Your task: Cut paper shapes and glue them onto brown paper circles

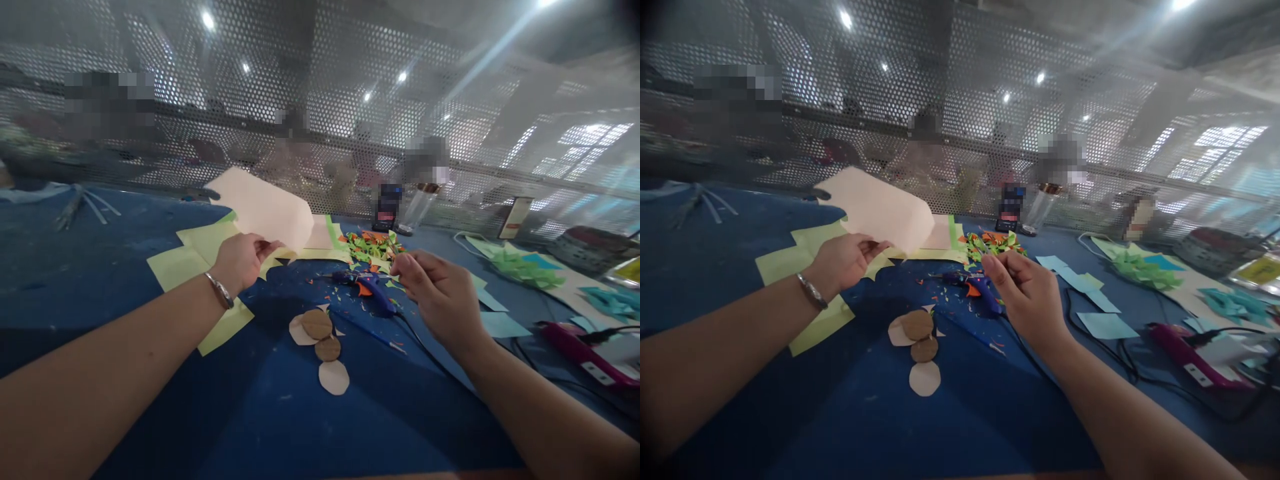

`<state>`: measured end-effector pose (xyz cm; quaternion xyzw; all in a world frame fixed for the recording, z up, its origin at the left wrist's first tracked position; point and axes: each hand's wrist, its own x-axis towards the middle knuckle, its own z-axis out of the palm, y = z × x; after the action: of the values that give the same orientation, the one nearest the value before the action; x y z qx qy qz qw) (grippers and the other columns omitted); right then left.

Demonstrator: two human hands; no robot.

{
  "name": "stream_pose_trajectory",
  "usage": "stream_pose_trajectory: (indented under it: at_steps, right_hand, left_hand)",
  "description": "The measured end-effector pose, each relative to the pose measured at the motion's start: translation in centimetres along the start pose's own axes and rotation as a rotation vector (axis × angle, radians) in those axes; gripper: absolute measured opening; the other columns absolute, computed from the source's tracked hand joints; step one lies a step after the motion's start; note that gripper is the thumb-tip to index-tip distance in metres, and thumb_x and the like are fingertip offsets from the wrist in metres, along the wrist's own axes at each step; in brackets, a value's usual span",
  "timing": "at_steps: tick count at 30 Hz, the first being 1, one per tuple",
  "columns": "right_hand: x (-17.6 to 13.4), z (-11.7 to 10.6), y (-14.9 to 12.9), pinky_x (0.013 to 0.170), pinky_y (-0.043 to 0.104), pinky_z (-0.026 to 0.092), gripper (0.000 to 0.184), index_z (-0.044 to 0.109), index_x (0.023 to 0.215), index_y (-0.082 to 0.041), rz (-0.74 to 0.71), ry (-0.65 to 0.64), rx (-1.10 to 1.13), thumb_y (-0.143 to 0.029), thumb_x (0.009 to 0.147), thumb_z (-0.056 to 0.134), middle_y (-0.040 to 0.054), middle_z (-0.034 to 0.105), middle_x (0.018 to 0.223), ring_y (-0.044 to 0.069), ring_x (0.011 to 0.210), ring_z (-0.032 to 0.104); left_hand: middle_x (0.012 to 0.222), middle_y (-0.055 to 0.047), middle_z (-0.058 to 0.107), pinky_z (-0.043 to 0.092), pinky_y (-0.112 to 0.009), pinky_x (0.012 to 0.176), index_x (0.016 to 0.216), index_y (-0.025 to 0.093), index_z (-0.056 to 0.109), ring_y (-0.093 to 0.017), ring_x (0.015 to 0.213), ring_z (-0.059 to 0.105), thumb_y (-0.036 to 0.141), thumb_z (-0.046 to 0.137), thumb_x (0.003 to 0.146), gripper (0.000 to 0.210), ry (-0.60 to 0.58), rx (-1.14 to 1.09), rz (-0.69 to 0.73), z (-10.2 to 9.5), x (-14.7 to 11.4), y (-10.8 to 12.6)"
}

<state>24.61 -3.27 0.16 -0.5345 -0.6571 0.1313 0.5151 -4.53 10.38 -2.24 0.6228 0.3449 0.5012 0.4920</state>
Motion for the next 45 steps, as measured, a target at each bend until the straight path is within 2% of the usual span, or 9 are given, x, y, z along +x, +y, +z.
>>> stream_pose_trajectory:
  at_steps: [4, 9, 17, 21, 26, 30, 34, 41, 45]
  right_hand:
    - [-0.1, 0.0, -0.2, 0.047, 0.027, 0.024, 0.046, 0.061, 0.074, -0.02, -0.007, 0.006, -0.025, -0.061, 0.093, 0.055, -0.0043, 0.036, 0.056, 0.011, 0.05, 0.032]
    - [0.0, -0.1, -0.6, 0.051, 0.027, 0.029, 0.047, 0.06, 0.073, -0.02, -0.031, -0.043, -0.127, -0.061, 0.095, 0.053, -0.0042, 0.037, 0.057, 0.011, 0.052, 0.035]
    - [0.0, 0.9, 0.2, 0.051, 0.027, 0.024, 0.055, 0.053, 0.068, -0.02, -0.002, -0.492, -0.494, -0.068, 0.093, 0.045, -0.0036, 0.043, 0.055, 0.012, 0.051, 0.039]
    - [-0.2, 1.3, -0.2, 0.052, 0.027, 0.022, 0.055, 0.052, 0.067, -0.02, -0.017, -0.611, -0.674, -0.067, 0.094, 0.044, -0.0017, 0.051, 0.057, 0.012, 0.052, 0.044]
    - [-0.4, 1.5, -0.5, 0.052, 0.027, 0.021, 0.05, 0.056, 0.071, -0.02, -0.024, -0.627, -0.796, -0.062, 0.095, 0.045, 0.0007, 0.061, 0.062, 0.013, 0.056, 0.049]
    - [-0.7, 1.7, -0.3, 0.053, 0.027, 0.021, 0.045, 0.061, 0.077, -0.021, -0.042, -0.638, -0.842, -0.06, 0.095, 0.047, 0.0027, 0.068, 0.071, 0.016, 0.062, 0.057]
    - [-1.0, 1.7, -0.3, 0.052, 0.027, 0.02, 0.044, 0.062, 0.08, -0.022, -0.033, -0.633, -0.895, -0.06, 0.094, 0.048, 0.0033, 0.068, 0.071, 0.017, 0.061, 0.057]
    - [-1.1, 1.6, -0.9, 0.052, 0.028, 0.02, 0.041, 0.06, 0.08, -0.023, -0.03, -0.615, -0.966, -0.06, 0.094, 0.048, 0.0024, 0.068, 0.069, 0.018, 0.061, 0.057]
    - [-1.1, 1.6, -0.9, 0.051, 0.029, 0.02, 0.042, 0.06, 0.08, -0.022, -0.04, -0.617, -0.971, -0.059, 0.094, 0.047, 0.0023, 0.068, 0.069, 0.017, 0.061, 0.057]
  left_hand:
    - [0.072, -0.002, 0.061, 0.049, -0.038, 0.088, 0.069, 0.02, 0.048, -0.02, 0.104, 0.057, 0.046, 0.068, 0.077, 0.033, 0.093, -0.065, -0.06, 0.5, 0.2, 0.1]
    - [0.071, -0.001, 0.063, 0.049, -0.038, 0.091, 0.077, 0.019, 0.055, -0.019, 0.099, 0.058, 0.046, 0.072, 0.079, 0.032, 0.105, -0.023, -0.116, 0.6, 0.2, 1.5]
    - [0.083, -0.004, 0.067, 0.045, -0.031, 0.073, 0.092, 0.014, 0.061, -0.014, 0.08, 0.055, 0.042, 0.07, 0.084, 0.031, 0.029, 0.232, -0.173, 0.3, -1.4, 2.8]
    - [0.085, -0.004, 0.067, 0.041, -0.029, 0.065, 0.097, 0.015, 0.067, -0.015, 0.071, 0.055, 0.04, 0.076, 0.078, 0.033, -0.11, 0.399, -0.169, 1.4, -2.3, 3.3]
    - [0.1, -0.007, 0.067, 0.043, -0.031, 0.07, 0.107, 0.02, 0.069, -0.022, 0.083, 0.06, 0.059, 0.074, 0.073, 0.053, -0.569, 0.818, 0.024, 4.4, -4.6, 5.0]
    - [0.106, -0.009, 0.062, 0.043, -0.031, 0.069, 0.114, 0.02, 0.067, -0.024, 0.085, 0.059, 0.056, 0.075, 0.072, 0.056, -0.714, 0.951, 0.07, 6.1, -6.3, 5.5]
    - [0.104, -0.009, 0.06, 0.042, -0.031, 0.067, 0.107, 0.019, 0.069, -0.022, 0.081, 0.058, 0.046, 0.071, 0.076, 0.041, -0.665, 0.955, 0.054, 5.8, -6.1, 4.7]
    - [0.099, -0.008, 0.062, 0.041, -0.032, 0.066, 0.111, 0.018, 0.063, -0.022, 0.077, 0.059, 0.056, 0.072, 0.075, 0.053, -0.547, 0.865, -0.092, 4.4, -4.4, 3.6]
    - [0.098, -0.009, 0.062, 0.038, -0.032, 0.064, 0.106, 0.018, 0.058, -0.023, 0.077, 0.058, 0.061, 0.074, 0.069, 0.059, -0.376, 0.955, -0.003, 4.3, -4.1, 3.0]
